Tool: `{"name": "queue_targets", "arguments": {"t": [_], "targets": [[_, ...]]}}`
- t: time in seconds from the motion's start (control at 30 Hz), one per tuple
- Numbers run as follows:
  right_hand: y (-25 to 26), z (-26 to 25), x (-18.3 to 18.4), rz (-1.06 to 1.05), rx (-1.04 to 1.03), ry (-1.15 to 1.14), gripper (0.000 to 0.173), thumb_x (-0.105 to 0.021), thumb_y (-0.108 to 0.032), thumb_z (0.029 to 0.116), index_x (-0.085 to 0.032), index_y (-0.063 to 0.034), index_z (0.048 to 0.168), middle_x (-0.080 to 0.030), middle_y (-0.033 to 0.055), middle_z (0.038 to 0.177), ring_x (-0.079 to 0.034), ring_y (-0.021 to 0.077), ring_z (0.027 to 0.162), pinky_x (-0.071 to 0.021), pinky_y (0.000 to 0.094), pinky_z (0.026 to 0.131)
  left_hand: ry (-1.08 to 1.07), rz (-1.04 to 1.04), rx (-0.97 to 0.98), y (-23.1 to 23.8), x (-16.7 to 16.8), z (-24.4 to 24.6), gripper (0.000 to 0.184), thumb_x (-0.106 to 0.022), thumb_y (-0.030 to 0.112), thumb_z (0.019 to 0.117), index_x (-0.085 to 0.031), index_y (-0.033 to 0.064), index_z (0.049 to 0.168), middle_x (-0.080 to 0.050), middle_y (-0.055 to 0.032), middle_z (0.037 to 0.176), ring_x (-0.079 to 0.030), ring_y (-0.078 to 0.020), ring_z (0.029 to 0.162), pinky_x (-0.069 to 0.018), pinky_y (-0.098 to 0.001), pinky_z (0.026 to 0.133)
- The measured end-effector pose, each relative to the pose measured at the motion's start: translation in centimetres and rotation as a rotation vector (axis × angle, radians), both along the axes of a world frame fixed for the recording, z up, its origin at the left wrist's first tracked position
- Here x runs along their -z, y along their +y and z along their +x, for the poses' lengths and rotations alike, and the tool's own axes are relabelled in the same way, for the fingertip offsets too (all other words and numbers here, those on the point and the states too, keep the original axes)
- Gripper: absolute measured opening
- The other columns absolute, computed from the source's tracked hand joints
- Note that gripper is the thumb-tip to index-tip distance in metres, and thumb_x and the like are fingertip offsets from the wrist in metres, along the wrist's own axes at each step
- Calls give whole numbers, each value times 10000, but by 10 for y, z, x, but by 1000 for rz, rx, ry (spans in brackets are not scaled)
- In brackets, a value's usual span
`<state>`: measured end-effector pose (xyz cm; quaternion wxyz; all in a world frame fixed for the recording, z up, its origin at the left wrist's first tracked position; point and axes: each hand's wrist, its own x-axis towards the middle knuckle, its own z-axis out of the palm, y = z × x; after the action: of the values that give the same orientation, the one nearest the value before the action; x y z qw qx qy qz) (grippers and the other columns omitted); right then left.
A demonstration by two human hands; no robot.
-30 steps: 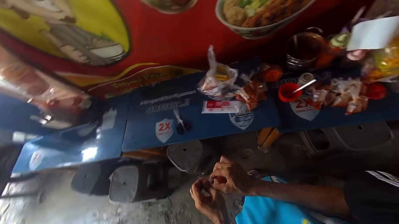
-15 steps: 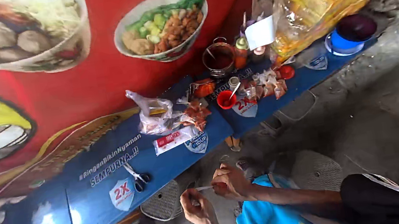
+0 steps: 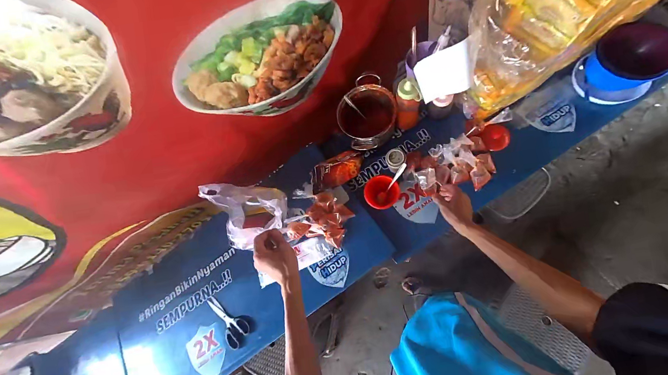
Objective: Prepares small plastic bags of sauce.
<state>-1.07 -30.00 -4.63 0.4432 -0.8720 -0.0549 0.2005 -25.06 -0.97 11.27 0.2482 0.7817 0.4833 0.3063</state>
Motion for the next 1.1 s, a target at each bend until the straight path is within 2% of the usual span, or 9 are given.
{"name": "queue_targets", "arguments": {"t": [0.13,0.3,0.4,0.5,0.6,0.67,0.73,0.93,1.1], "targets": [[7,31,28,-75,-20,-7,518,-645,-348,996,-594,13,1364,-650,249,1298,-624,402,1212,-474,579,1039,7,-217,-107,40,12,28,279,-627,122,1004,-670,-85,1186,-708,-252,1091,-692,-337,1011,-526,-499,954],[17,34,39,-113,3,83,500,-664,-362,988,-622,-27,1357,-665,217,1293,-627,385,1214,-468,585,1028,-97,-379,-190,58,35,49,250,-643,118,986,-689,-72,1142,-709,-239,1045,-678,-323,970,-519,-502,905],[21,34,40,-75,17,110,422,-652,-326,1001,-658,-43,1314,-690,185,1265,-646,343,1197,-477,562,1027,-182,-427,-206,63,36,56,240,-641,118,996,-685,-70,1139,-706,-217,1021,-669,-273,914,-526,-450,874],[24,35,38,-24,52,126,425,-644,-320,1008,-647,-41,1329,-697,175,1256,-655,322,1187,-479,543,1035,-260,-475,-213,67,46,57,238,-637,114,1001,-665,-79,1139,-695,-184,980,-639,-202,826,-530,-373,789],[29,39,39,-8,91,131,434,-669,-347,990,-661,-66,1321,-708,159,1229,-666,318,1157,-495,543,1004,-164,-479,-199,69,64,48,298,-625,150,1013,-656,-86,1193,-698,-220,1060,-672,-251,923,-548,-416,860],[34,43,37,-40,104,143,428,-670,-371,984,-677,-82,1299,-706,160,1223,-665,329,1147,-500,558,985,-73,-467,-194,62,71,39,318,-613,184,1022,-666,-83,1188,-695,-233,1086,-667,-279,961,-534,-451,888],[39,47,29,-51,108,161,420,-671,-370,980,-685,-76,1280,-695,166,1235,-653,333,1154,-491,556,990,-60,-488,-185,50,71,30,318,-590,182,1036,-661,-94,1177,-689,-227,1086,-654,-261,953,-522,-433,887],[45,56,31,-64,67,150,320,-677,-264,974,-710,-56,1215,-714,162,1184,-664,323,1127,-495,539,983,-116,-593,-90,7,75,-2,286,-536,162,1067,-651,-95,1123,-700,-138,929,-637,-122,768,-517,-285,704],[46,53,32,-96,90,171,420,-667,-281,979,-641,-21,1308,-684,190,1256,-646,350,1177,-480,552,1012,-80,-629,28,-34,79,-20,266,-538,127,1050,-659,-102,1112,-708,-129,905,-646,-114,764,-528,-282,722]]}}
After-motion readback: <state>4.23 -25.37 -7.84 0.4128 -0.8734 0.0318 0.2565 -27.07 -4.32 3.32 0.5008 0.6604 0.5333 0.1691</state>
